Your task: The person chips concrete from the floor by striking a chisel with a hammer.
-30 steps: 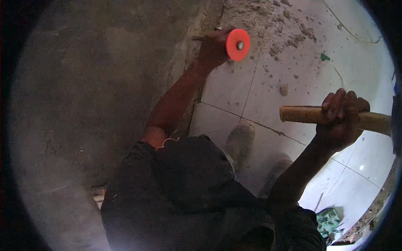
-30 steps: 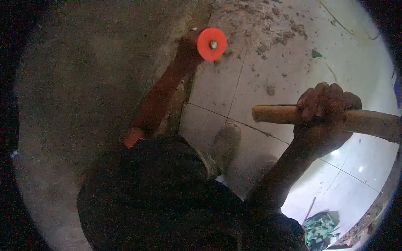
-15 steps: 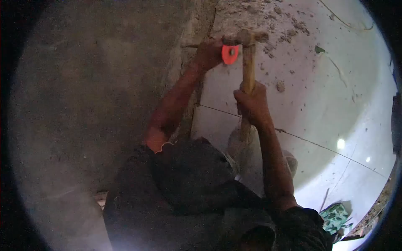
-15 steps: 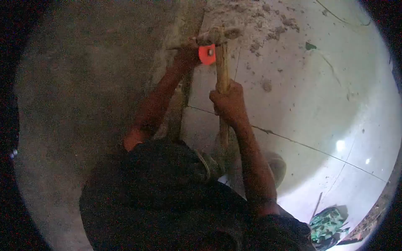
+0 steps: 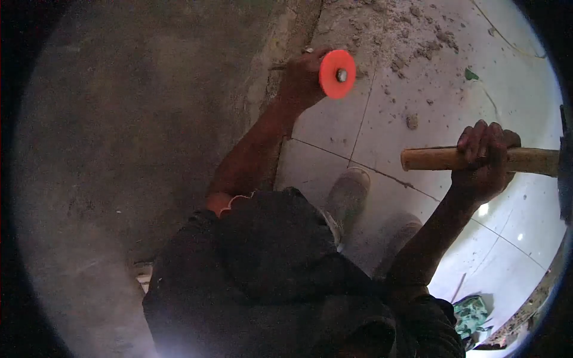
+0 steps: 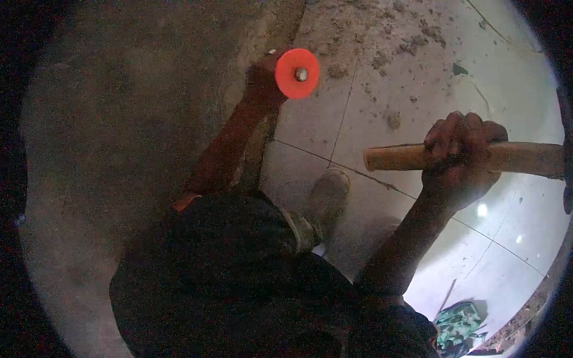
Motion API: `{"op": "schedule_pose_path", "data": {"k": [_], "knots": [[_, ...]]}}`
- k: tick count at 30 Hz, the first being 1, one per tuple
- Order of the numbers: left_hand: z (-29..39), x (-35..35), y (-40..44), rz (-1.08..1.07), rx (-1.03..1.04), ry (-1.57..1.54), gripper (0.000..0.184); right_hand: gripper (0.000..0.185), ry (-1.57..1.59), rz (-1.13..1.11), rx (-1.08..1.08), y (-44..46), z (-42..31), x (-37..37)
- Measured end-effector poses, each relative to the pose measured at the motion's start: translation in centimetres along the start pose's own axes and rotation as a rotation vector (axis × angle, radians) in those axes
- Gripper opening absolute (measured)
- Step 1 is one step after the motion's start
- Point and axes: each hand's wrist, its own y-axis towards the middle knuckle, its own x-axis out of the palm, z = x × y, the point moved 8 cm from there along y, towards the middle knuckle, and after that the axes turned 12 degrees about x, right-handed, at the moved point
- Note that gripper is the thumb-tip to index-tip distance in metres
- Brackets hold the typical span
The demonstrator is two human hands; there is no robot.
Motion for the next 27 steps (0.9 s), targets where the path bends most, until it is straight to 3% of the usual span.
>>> {"op": "schedule_pose_path", "data": {"k": [6, 9, 13, 16, 17, 19, 20, 21, 24, 25, 27], "knots": [[-1.4, -1.0, -0.2, -0.02, -0.071, -0.002, 0.037, 0.015, -0.1, -0.028, 0.009, -1.0, -2.8, 1.1], [-0.7, -1.2, 0.6, -0.017, -0.021, 0.042, 0.038, 0.013, -0.054, -0.104, -0.134, -2.3, -4.5, 2.6], [-2.1, -1.1, 0.1, -0.017, -0.077, -0.006, 0.037, 0.014, 0.091, -0.328, -0.148, -5.8, 4.0, 3.0], [-2.4, -0.1, 0.6, 0.005, -0.085, -0.094, 0.038, 0.018, -1.048, -0.199, 0.759, -9.2, 14.9, 3.8], [-2.4, 0.3, 0.6, 0.013, -0.067, -0.047, 0.04, 0.018, -1.045, -0.192, 0.745, -8.2, 13.6, 4.2], [-2.4, -0.3, 0.6, 0.018, -0.072, -0.007, 0.042, 0.022, -0.952, -0.031, 0.881, -6.5, 9.1, 4.1], [-2.7, -0.5, 0.6, -0.017, -0.104, -0.004, 0.043, 0.025, -0.876, 0.074, 0.626, -5.2, 6.0, 4.5], [-3.1, -0.9, 0.7, -0.051, -0.125, 0.009, 0.045, 0.023, -0.574, 0.129, 0.468, -4.5, 2.9, 5.3], [-3.4, -1.6, 0.4, 0.101, -0.101, -0.046, 0.046, 0.024, 0.317, -0.178, 0.204, -3.8, 1.9, 5.4], [-3.7, -1.8, 0.0, 0.103, -0.1, -0.039, 0.046, 0.02, -0.336, -0.02, -0.069, -4.8, 2.7, 4.0], [-3.6, -1.5, -0.5, 0.105, -0.05, -0.004, 0.046, 0.021, -1.357, -0.147, -0.081, -8.2, 13.1, 1.9]]}}
